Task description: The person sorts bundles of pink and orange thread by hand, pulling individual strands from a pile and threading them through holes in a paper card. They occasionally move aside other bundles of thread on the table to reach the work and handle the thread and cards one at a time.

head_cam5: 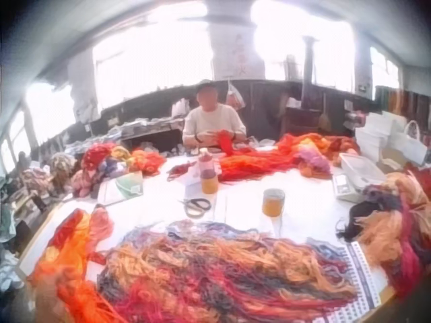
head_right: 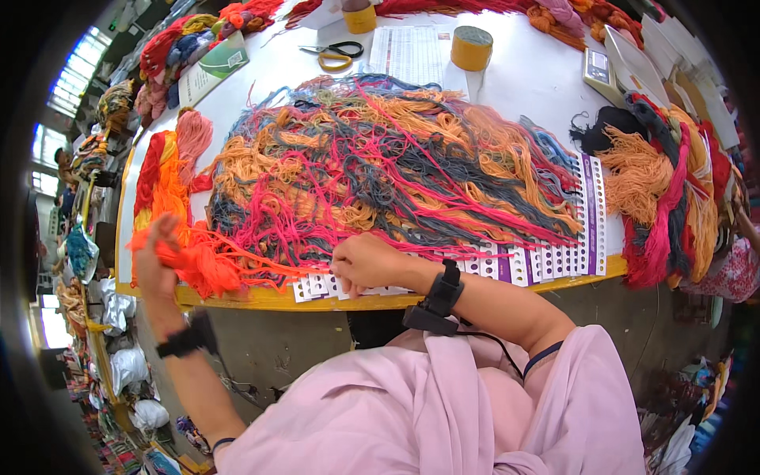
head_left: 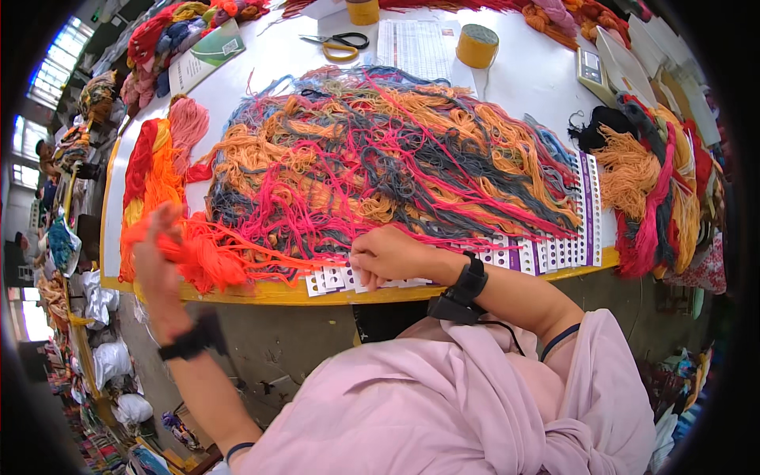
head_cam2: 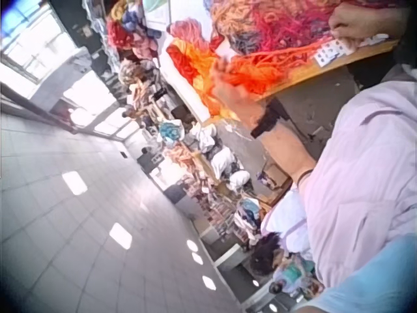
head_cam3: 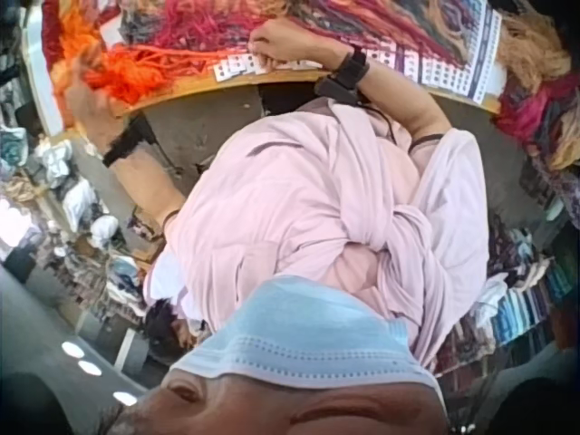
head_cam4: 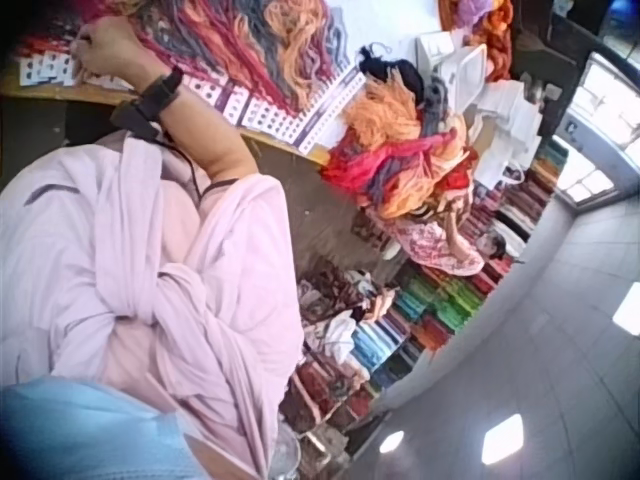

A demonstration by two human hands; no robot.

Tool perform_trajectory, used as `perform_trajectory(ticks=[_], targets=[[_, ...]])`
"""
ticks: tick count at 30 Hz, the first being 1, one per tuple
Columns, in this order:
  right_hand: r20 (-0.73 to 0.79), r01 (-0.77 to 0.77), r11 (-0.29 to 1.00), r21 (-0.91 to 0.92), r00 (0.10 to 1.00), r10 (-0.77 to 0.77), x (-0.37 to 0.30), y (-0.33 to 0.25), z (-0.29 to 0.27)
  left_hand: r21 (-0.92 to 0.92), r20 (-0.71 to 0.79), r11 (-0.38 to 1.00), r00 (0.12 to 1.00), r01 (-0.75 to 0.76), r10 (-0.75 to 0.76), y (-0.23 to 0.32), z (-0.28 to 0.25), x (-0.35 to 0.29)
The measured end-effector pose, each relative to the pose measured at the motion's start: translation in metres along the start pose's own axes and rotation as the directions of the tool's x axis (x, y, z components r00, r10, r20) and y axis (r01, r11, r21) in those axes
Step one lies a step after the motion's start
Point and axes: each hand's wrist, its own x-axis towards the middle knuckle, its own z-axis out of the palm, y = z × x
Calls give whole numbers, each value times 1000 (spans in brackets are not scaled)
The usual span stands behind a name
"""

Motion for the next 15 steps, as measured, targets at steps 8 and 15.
perform_trajectory(ticks=[8,15], targets=[[-329,323,943,81,902,-280,4,3,18,-450,491,698,807,557,-328,-127,145,-126],[-224,238,942,237,957,-186,21,-1,32,-424,508,732,809,533,-295,-120,143,-130]])
